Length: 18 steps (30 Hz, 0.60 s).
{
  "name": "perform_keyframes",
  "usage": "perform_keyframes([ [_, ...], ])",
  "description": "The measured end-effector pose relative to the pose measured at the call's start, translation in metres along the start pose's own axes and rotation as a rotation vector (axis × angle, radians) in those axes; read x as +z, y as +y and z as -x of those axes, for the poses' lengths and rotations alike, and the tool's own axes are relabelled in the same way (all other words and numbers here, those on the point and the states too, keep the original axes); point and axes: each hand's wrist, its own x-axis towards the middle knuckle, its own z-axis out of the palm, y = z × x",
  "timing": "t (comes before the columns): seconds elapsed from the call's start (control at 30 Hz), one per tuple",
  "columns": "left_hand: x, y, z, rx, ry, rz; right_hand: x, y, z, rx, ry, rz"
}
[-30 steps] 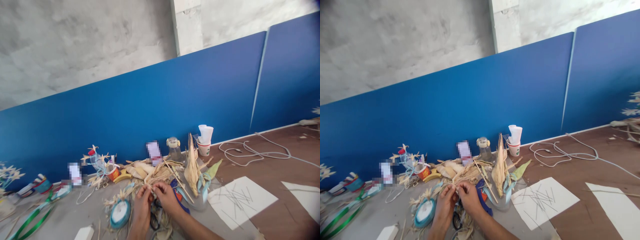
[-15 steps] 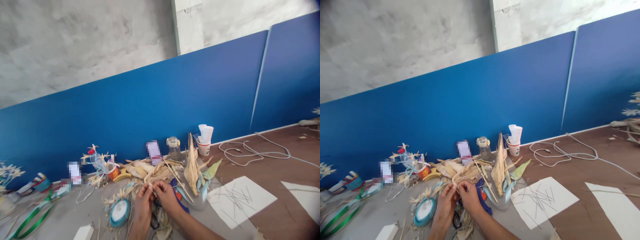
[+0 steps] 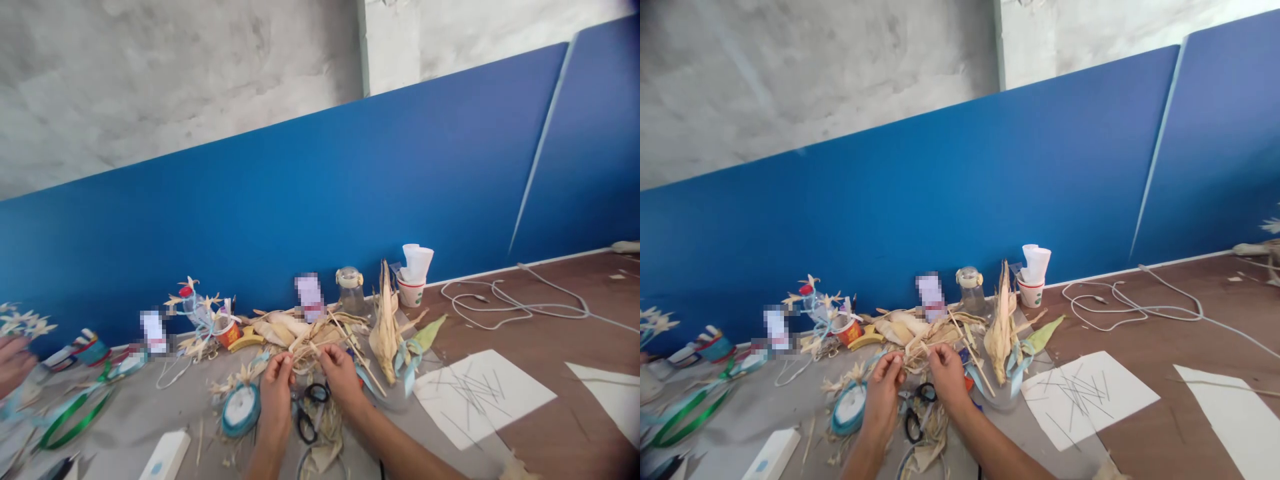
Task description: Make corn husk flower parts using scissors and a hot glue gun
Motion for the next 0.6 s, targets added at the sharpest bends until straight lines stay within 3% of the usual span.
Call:
perform_keyframes([
  [0.2,-0.003,0.002,0.001,0.168,-0.066,-0.249,-0.007,-0.002,-0.007,-0.022,0.044,-0.008],
  [0.6,-0.006,0.015,-0.006,0.161,-0.068,-0.210,-0.005,-0.006,-0.007,-0.075,0.063,-0.010],
])
